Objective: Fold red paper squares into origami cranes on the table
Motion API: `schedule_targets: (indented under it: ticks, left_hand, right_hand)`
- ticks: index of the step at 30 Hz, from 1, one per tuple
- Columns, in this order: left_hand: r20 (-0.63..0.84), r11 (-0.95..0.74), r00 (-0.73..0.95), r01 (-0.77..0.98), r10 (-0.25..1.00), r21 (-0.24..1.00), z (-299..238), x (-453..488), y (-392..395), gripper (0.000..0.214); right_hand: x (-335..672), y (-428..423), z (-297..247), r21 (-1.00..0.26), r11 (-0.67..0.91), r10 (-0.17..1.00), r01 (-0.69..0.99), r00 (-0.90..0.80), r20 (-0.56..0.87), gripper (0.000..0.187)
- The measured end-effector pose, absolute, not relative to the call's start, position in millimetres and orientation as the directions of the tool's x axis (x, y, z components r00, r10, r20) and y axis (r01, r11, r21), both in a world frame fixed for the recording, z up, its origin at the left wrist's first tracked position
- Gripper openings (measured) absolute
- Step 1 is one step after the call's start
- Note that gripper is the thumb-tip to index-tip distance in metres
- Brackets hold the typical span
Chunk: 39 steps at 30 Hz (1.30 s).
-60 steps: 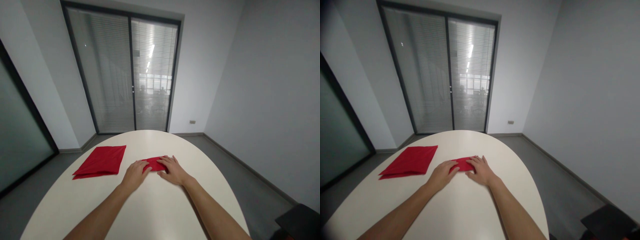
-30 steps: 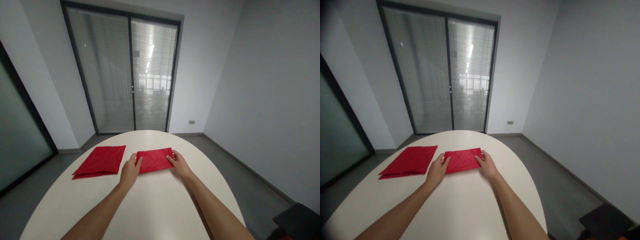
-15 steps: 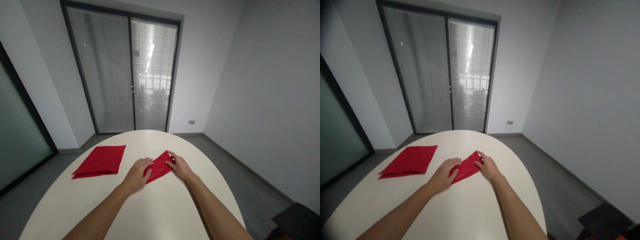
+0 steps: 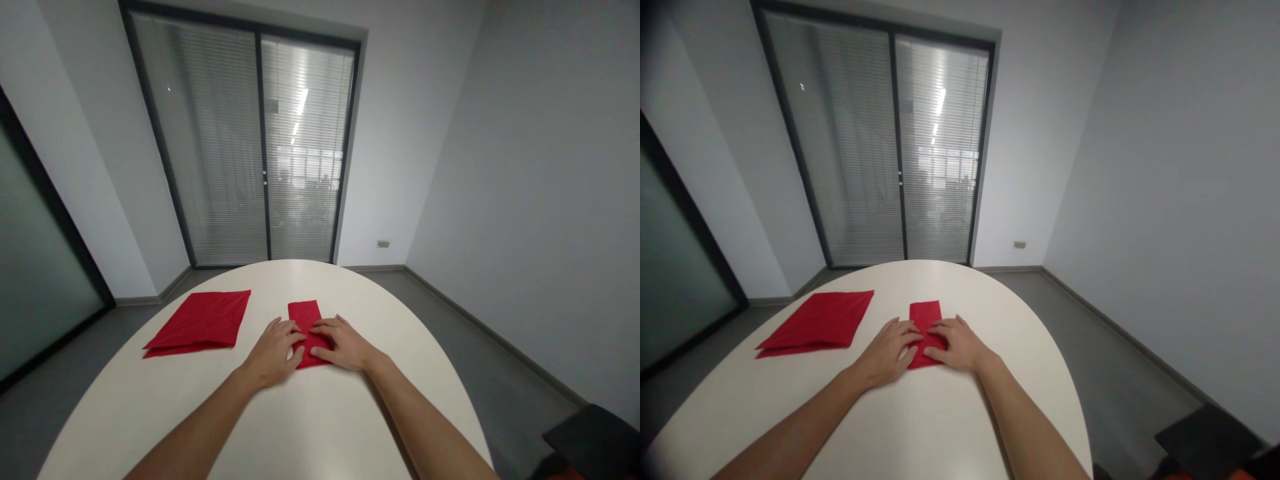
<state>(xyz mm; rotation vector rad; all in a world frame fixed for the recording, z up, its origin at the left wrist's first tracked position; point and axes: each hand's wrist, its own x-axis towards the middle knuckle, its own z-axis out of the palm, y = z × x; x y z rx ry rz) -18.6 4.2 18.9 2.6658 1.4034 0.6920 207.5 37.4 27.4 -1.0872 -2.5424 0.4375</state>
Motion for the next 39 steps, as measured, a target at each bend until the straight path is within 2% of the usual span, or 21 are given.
schedule_targets:
  ticks: [3, 7, 9, 15, 19, 23, 27, 29, 32, 35, 39]
  left_hand:
    - [0.352, -0.599, 0.501, 0.754, 0.790, 0.271, 17, -22, 4, 0.033]
    - [0.354, -0.626, 0.531, 0.735, 0.770, 0.259, 13, -27, 7, 0.038]
    - [0.353, -0.643, 0.550, 0.723, 0.757, 0.254, 12, -29, 9, 0.040]
    - [0.351, -0.677, 0.584, 0.682, 0.732, 0.277, 16, -36, 8, 0.038]
    - [0.340, -0.686, 0.599, 0.670, 0.725, 0.282, 13, -38, 10, 0.036]
    - [0.405, -0.660, 0.530, 0.677, 0.745, 0.327, 5, -35, 17, 0.026]
    - [0.420, -0.594, 0.432, 0.678, 0.798, 0.432, 2, -32, 22, 0.021]
    - [0.416, -0.540, 0.360, 0.679, 0.835, 0.496, 4, -31, 22, 0.024]
    - [0.399, -0.470, 0.270, 0.656, 0.876, 0.590, 6, -31, 22, 0.028]
    - [0.378, -0.417, 0.203, 0.626, 0.903, 0.659, 6, -30, 22, 0.029]
    - [0.364, -0.372, 0.135, 0.567, 0.922, 0.734, 0, -28, 26, 0.022]
  right_hand:
    - [213, 40, 28, -0.422, 0.653, 0.726, 0.628, -0.678, 0.114, 0.080]
    - [216, 45, 24, -0.415, 0.668, 0.713, 0.618, -0.692, 0.117, 0.087]
    - [216, 47, 21, -0.403, 0.684, 0.704, 0.608, -0.696, 0.144, 0.082]
    - [216, 44, 24, -0.360, 0.744, 0.659, 0.562, -0.703, 0.265, 0.045]
    - [214, 39, 33, -0.363, 0.770, 0.630, 0.525, -0.716, 0.301, 0.030]
    - [214, 36, 38, -0.399, 0.756, 0.641, 0.519, -0.709, 0.292, 0.034]
    - [218, 38, 35, -0.423, 0.720, 0.682, 0.550, -0.673, 0.285, 0.055]
    - [219, 41, 30, -0.442, 0.670, 0.733, 0.596, -0.626, 0.267, 0.049]
    - [218, 47, 21, -0.461, 0.609, 0.788, 0.645, -0.561, 0.255, 0.028]
    - [216, 52, 15, -0.499, 0.603, 0.794, 0.622, -0.530, 0.299, 0.019]
    - [211, 56, 8, -0.622, 0.563, 0.816, 0.544, -0.484, 0.316, 0.015]
